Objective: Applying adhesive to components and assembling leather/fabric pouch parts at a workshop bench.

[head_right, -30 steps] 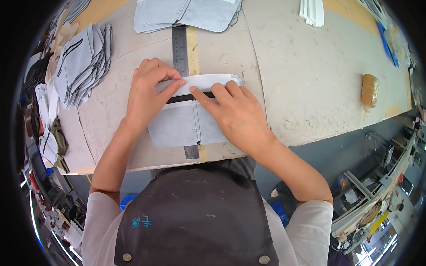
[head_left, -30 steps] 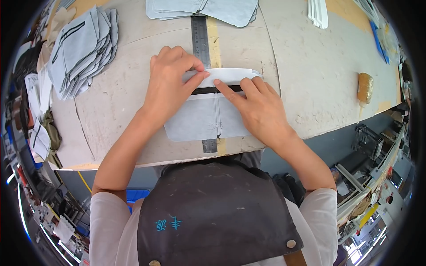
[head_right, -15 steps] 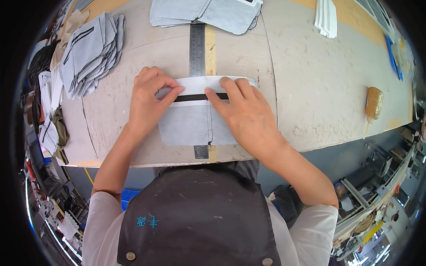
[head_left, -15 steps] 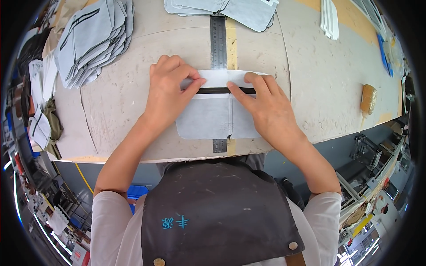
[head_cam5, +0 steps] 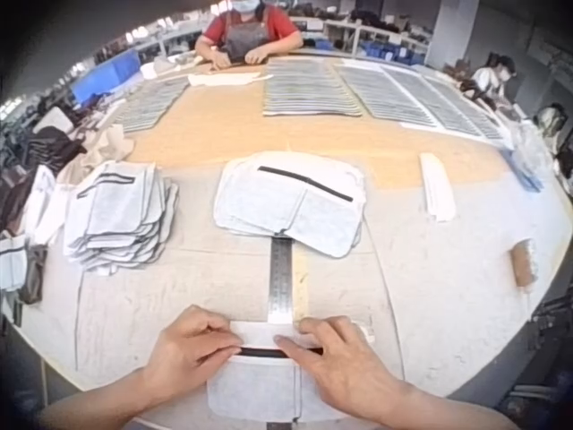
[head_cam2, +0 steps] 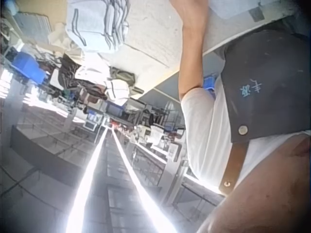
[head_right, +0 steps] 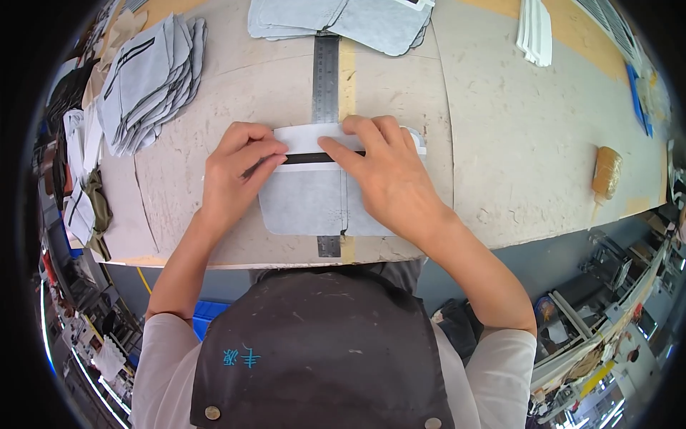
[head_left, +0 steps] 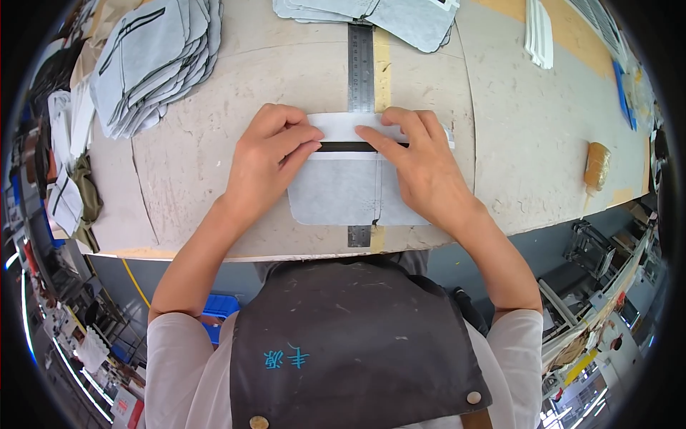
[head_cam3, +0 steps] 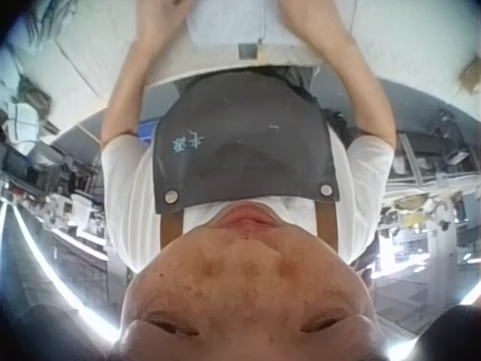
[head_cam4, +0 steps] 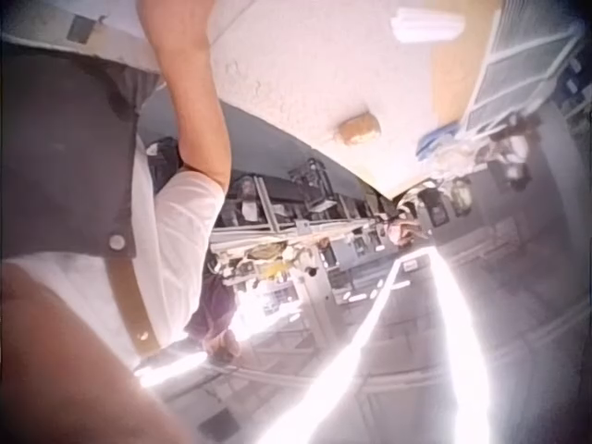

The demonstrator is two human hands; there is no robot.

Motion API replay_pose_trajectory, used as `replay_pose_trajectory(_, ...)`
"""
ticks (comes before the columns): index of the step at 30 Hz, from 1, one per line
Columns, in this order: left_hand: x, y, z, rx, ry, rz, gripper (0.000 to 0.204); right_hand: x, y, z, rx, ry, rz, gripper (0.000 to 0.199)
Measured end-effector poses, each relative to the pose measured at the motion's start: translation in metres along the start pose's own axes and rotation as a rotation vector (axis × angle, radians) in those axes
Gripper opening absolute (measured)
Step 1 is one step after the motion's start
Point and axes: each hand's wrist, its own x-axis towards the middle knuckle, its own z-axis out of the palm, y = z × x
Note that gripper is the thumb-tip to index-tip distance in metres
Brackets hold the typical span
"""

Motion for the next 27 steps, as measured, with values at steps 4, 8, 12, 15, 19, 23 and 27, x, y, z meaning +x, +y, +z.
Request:
replay_pose_trajectory(4, -0.001, -0.005, 0.003, -0.006, 0.021, 0.116, 0.017, 0.000, -0.001, 0.000, 0.003, -0.018, 0.005, 0.053)
replay_pose_trajectory(8, -0.001, -0.005, 0.002, 0.005, 0.003, 0.112, 0.017, 0.000, 0.000, 0.000, 0.018, -0.031, 0.009, 0.052)
replay_pose_trajectory(12, 0.000, -0.005, 0.001, 0.013, 0.002, 0.141, 0.014, -0.001, 0.000, 0.000, 0.011, -0.035, 0.013, 0.052)
replay_pose_trajectory(15, -0.001, -0.005, 0.002, 0.038, -0.002, 0.161, 0.013, -0.001, -0.001, 0.000, -0.006, -0.040, 0.012, 0.052)
replay_pose_trajectory(19, -0.002, -0.005, 0.000, 0.105, -0.063, 0.177, 0.023, -0.004, 0.002, 0.005, -0.075, 0.005, -0.050, 0.050)
replay_pose_trajectory(23, -0.004, 0.014, 0.015, 0.148, -0.034, 0.296, 0.043, -0.008, -0.002, 0.009, -0.123, 0.002, -0.047, 0.047)
replay_pose_trajectory(27, -0.012, 0.029, 0.033, 0.237, -0.269, 0.238, 0.071, -0.014, -0.002, 0.010, -0.125, 0.054, -0.066, 0.046)
